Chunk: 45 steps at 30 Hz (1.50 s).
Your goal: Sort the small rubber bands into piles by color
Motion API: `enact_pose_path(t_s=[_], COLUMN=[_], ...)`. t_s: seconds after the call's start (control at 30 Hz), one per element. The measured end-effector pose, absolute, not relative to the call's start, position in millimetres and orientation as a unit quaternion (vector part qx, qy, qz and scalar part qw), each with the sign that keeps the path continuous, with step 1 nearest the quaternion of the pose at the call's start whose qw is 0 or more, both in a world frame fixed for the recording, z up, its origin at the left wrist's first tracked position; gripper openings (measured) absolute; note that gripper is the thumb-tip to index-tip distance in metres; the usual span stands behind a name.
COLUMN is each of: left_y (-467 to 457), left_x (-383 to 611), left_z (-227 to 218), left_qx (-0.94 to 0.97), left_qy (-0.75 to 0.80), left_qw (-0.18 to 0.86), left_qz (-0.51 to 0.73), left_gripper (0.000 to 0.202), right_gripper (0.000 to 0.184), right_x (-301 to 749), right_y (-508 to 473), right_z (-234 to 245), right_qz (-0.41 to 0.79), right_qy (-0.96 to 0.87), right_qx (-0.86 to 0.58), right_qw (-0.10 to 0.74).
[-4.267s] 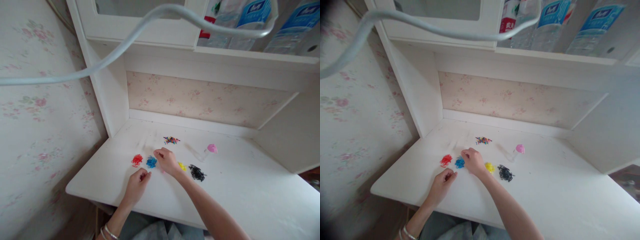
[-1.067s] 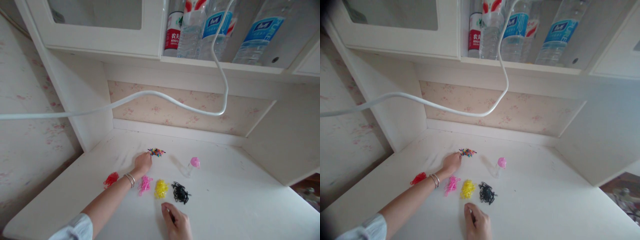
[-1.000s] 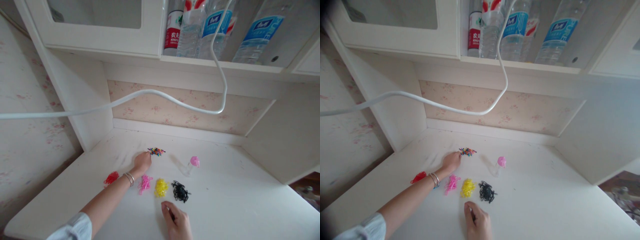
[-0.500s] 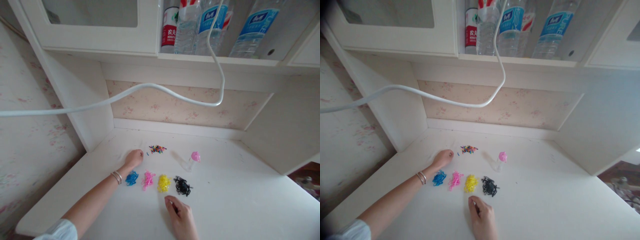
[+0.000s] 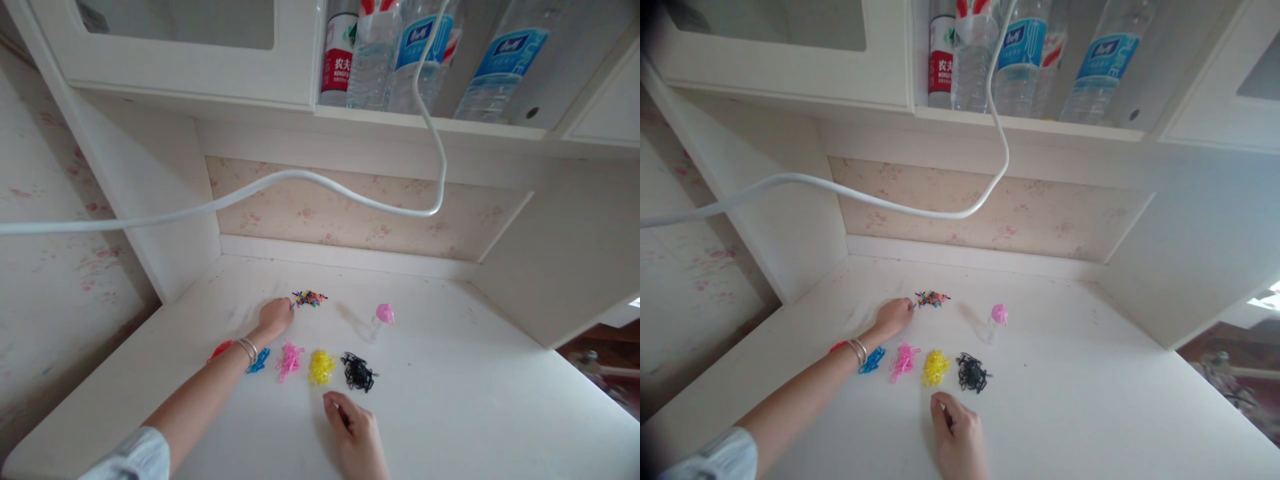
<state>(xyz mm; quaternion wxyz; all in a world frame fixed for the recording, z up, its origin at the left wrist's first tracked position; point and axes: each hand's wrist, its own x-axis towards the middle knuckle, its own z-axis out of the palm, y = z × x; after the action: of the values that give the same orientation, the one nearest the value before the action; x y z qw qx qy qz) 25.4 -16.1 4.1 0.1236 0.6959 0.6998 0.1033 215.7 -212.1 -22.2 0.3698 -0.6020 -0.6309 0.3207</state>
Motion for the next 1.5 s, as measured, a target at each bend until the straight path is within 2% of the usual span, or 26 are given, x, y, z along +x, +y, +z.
enact_pose_path(t_s=[0.23, 0.43, 0.63, 0.8, 1.03, 1.5], left_y=[-29, -92, -153, -158, -168, -212], left_x=[4, -39, -59, -52, -54, -80], left_z=[20, 38, 17, 5, 4, -15], left_qx=[0.697, 0.688, 0.652, 0.658, 0.646, 0.515], left_qy=[0.677, 0.648, 0.671, 0.685, 0.68, 0.677], left_qw=[0.16, 0.198, 0.209, 0.167, 0.164, 0.303], left_qz=[0.175, 0.26, 0.284, 0.263, 0.307, 0.429], left_gripper=[0.026, 0.035, 0.035, 0.028, 0.033, 0.038], right_gripper=[0.038, 0.04, 0.04, 0.04, 0.039, 0.04], right_x=[217, 215, 215, 214, 213, 211], right_y=[-214, -213, -215, -219, -222, -222], right_z=[-22, -22, -22, -22, -21, -19], right_qz=[0.336, 0.329, 0.339, 0.336, 0.317, 0.33], right_qy=[-0.628, -0.631, -0.64, -0.642, -0.648, -0.621], right_qx=[-0.593, -0.59, -0.593, -0.594, -0.597, -0.607], right_qw=[0.375, 0.382, 0.352, 0.349, 0.352, 0.371])
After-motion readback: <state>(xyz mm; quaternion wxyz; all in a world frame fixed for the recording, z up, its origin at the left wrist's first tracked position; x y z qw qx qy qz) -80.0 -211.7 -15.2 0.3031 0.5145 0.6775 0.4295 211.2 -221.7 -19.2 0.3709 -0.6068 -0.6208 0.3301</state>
